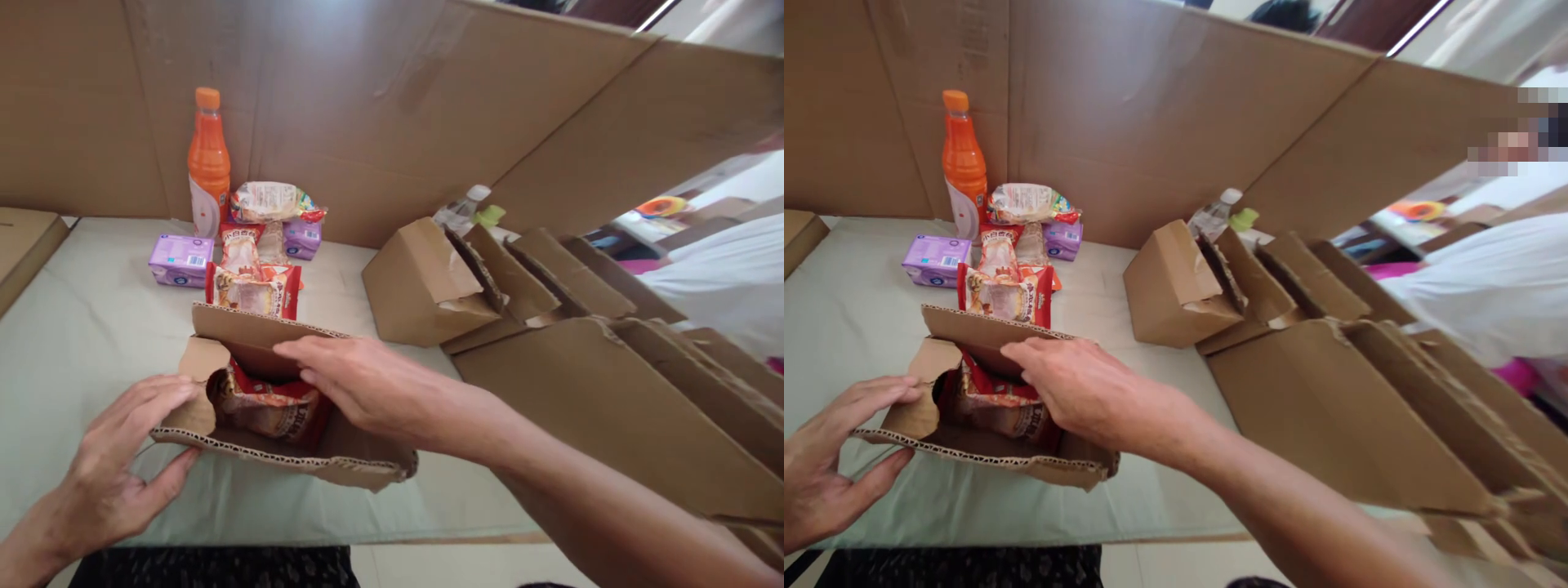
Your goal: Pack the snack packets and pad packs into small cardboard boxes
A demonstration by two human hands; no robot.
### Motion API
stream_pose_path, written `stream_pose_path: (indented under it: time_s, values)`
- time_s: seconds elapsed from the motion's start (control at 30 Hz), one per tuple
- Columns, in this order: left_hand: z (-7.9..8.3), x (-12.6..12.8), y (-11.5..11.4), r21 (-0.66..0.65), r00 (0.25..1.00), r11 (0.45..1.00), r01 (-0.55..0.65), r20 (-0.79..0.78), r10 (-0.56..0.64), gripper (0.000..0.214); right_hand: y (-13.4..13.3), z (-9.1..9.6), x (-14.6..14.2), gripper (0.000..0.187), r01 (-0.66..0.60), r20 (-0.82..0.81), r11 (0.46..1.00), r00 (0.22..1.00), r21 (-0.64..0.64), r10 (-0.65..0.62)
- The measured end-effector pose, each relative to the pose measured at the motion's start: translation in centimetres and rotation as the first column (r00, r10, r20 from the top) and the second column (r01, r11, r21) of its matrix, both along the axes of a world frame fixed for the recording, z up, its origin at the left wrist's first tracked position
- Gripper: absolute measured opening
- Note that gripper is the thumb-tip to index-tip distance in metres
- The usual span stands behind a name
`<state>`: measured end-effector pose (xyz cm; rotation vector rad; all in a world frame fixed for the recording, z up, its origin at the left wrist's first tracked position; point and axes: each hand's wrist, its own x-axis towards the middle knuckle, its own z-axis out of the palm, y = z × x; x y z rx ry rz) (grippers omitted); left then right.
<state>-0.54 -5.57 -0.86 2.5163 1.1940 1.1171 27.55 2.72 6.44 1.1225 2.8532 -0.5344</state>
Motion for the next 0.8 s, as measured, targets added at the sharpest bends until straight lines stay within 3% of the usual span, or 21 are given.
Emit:
stream_pose_path:
  time_s: [0.07, 0.23, 0.3, 0.4, 0.53, 0.67, 0.8]
  values:
    - [0.0, -0.1, 0.0, -0.005, 1.000, 1.000, -0.012, -0.007, 0.011, 0.047, -0.1, 0.3, 0.8, 0.042, 0.037, -0.132, 0.992, 0.991, 0.118, -0.021]
    - [-0.8, -0.5, 0.0, -0.077, 0.991, 0.994, -0.083, 0.097, 0.090, 0.066, -2.3, 1.2, 5.1, 0.022, 0.148, -0.407, 0.942, 0.913, 0.301, -0.014]
    - [-0.9, -0.7, 0.2, -0.112, 0.993, 0.991, -0.066, 0.094, 0.077, 0.058, -3.9, 0.9, 7.2, 0.016, 0.194, -0.463, 0.939, 0.885, 0.285, -0.042]
    - [-0.3, -1.6, 0.4, -0.206, 0.997, 0.976, 0.076, 0.043, -0.069, 0.032, -5.9, -0.2, 9.3, 0.018, 0.203, -0.467, 0.955, 0.881, 0.218, -0.080]
    - [0.6, -3.0, 0.1, -0.336, 0.978, 0.924, 0.182, -0.032, -0.204, 0.026, -6.9, -1.8, 9.4, 0.026, 0.158, -0.470, 0.973, 0.881, 0.170, -0.061]
    - [0.3, -2.5, -0.2, -0.342, 0.987, 0.928, 0.150, -0.007, -0.162, 0.017, -6.3, -3.0, 7.9, 0.025, 0.096, -0.382, 0.986, 0.923, 0.134, -0.038]
    - [0.1, -0.7, 0.3, -0.254, 0.995, 0.962, 0.098, 0.033, -0.092, 0.008, -6.0, -4.0, 7.2, 0.026, 0.038, -0.336, 0.996, 0.942, 0.081, -0.008]
